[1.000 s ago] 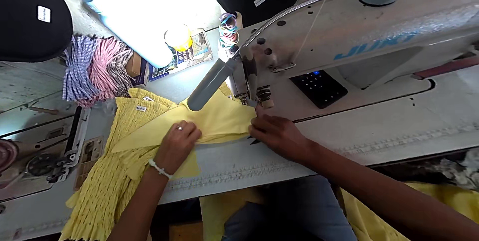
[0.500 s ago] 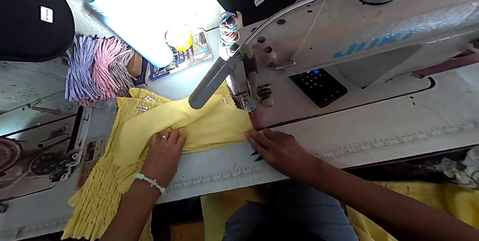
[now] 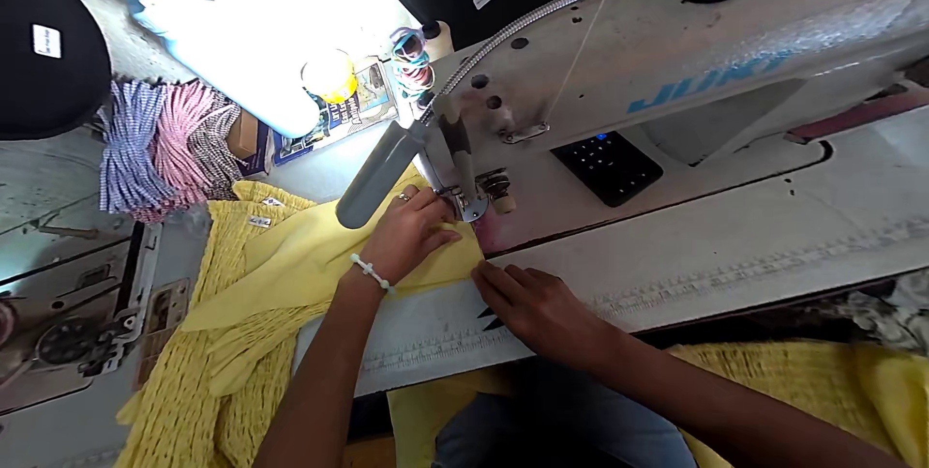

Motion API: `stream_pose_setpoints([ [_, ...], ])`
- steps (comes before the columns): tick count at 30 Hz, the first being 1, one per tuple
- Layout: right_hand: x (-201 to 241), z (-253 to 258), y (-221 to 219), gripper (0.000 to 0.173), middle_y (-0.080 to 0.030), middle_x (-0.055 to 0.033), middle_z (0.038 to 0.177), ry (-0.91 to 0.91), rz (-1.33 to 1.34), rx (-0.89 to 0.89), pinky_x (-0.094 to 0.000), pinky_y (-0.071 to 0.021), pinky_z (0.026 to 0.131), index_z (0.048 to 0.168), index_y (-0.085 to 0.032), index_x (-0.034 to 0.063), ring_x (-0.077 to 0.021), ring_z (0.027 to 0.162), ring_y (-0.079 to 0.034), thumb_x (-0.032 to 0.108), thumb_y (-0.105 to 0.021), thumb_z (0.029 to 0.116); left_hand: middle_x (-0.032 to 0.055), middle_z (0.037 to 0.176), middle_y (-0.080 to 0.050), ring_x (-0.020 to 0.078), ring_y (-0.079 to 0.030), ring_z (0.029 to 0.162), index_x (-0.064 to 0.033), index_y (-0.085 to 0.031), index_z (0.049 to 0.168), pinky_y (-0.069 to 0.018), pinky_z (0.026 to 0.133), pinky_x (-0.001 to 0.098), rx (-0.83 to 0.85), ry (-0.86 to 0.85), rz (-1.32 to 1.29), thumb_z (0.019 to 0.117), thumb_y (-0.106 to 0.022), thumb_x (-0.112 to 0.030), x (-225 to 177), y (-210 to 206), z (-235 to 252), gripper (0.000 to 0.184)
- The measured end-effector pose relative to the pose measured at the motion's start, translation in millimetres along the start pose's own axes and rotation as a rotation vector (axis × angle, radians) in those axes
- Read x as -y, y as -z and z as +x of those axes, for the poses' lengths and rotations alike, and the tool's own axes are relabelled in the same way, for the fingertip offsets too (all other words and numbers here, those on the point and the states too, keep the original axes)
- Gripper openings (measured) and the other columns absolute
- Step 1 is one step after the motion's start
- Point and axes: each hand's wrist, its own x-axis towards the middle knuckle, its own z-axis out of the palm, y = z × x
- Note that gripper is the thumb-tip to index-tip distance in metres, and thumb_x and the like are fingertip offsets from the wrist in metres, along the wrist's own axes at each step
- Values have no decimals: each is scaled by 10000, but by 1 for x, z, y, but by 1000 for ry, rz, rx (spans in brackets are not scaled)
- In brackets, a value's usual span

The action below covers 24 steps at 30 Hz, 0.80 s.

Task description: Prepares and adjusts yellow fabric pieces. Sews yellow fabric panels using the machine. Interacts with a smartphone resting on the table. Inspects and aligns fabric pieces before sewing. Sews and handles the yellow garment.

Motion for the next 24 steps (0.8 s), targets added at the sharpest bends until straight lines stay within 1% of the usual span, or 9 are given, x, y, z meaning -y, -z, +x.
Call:
stream_pose_setpoints([
  [2,0,1,0,236,-721,-131,1058,-8,14,0,-285,-482,494,1080,-727,4,-206,641,-628,-33,-533,951,70,926,-689,250,-629,933,-60,-732,873,-499,837,440,29,-2,-93,876,-771,-213,3,6,-1,158],
  [5,0,0,-1,232,-718,-128,1055,-22,22,-5,-286,-476,494,1080,-726,8,-205,637,-618,-32,-536,952,52,880,-704,215,-626,893,-57,-730,877,-479,833,441,93,44,-182,903,-749,-199,5,9,1,145],
  [7,1,0,0,235,-720,-122,1060,-26,24,-4,-282,-474,498,1085,-727,12,-201,640,-618,-34,-540,950,63,853,-695,232,-631,864,-58,-730,910,-463,836,484,119,96,-164,920,-746,-217,3,6,6,160],
  [10,1,0,0,228,-719,-122,1053,-27,18,-8,-279,-478,504,1076,-727,14,-199,642,-618,-29,-539,955,120,911,-709,299,-658,934,-43,-743,949,-468,914,551,195,218,-122,935,-741,-198,-7,5,18,156],
  [12,1,0,0,210,-721,-126,1042,-28,10,-16,-279,-482,504,1045,-724,16,-200,642,-626,-22,-536,960,143,922,-704,321,-654,944,-33,-736,922,-471,912,558,220,287,-122,923,-752,-172,-14,5,23,140],
  [15,1,-1,-1,208,-723,-126,1031,-32,11,-25,-279,-482,501,1027,-726,10,-200,639,-628,-29,-535,955,156,952,-681,331,-634,957,-28,-717,912,-490,876,532,249,377,-145,918,-748,-136,-21,5,26,112],
  [20,0,0,-1,198,-722,-137,1032,-42,28,-16,-287,-487,499,1023,-722,-6,-211,636,-633,-29,-538,953,153,978,-663,307,-630,943,-22,-694,870,-502,835,502,160,396,-168,890,-740,-89,-25,1,21,83],
  [21,0,0,-1,196,-722,-137,1034,-42,28,-13,-288,-489,500,1021,-721,-6,-214,640,-636,-29,-538,954,160,988,-658,309,-629,940,-16,-696,893,-504,833,498,128,403,-166,883,-749,-86,-26,-1,20,88],
  [24,0,-1,-2,189,-722,-133,1035,-42,24,-17,-289,-494,504,1014,-719,-2,-213,645,-639,-22,-540,956,207,1113,-623,348,-639,978,6,-697,1066,-537,854,504,-12,410,-112,861,-784,-71,-32,-10,14,235],
])
